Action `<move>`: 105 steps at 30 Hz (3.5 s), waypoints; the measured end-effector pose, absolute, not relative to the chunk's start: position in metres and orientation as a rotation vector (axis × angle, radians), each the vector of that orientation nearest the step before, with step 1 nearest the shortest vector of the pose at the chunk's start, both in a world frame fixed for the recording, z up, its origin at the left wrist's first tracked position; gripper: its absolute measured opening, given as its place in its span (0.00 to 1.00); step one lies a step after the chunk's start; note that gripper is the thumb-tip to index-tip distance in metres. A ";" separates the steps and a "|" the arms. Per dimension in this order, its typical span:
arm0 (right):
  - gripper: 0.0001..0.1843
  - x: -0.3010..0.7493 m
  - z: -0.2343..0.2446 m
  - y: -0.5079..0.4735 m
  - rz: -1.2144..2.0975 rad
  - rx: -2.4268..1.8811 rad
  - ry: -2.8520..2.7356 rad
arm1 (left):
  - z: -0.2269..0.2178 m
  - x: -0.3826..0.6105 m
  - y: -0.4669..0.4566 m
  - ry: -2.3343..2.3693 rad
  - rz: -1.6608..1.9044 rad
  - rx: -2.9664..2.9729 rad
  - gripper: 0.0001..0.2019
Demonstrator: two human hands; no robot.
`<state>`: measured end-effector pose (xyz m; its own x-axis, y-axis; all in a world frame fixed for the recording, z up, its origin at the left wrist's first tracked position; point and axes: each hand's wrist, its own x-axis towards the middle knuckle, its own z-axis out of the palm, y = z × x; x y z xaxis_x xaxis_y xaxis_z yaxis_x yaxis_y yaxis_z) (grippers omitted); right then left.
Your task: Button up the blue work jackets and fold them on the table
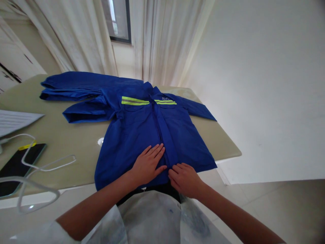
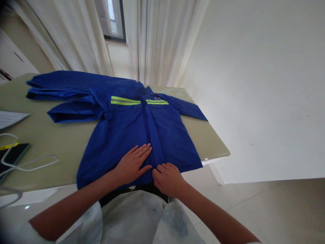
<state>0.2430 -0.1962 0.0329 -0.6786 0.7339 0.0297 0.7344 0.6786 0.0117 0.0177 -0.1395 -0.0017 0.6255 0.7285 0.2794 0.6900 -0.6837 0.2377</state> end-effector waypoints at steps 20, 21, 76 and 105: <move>0.10 0.235 0.010 -0.228 -0.143 -1.353 -2.460 | -0.013 0.015 -0.191 0.854 0.907 2.949 0.14; 0.11 0.237 0.012 -0.227 -0.177 -1.322 -2.485 | -0.013 0.015 -0.191 0.816 0.967 2.973 0.13; 0.10 0.218 0.095 -0.008 -0.311 -1.086 -3.264 | 0.016 0.037 -0.205 0.760 1.027 3.145 0.10; 0.21 0.234 0.046 0.014 0.427 -1.646 -2.179 | 0.044 0.031 -0.177 0.741 0.465 2.747 0.11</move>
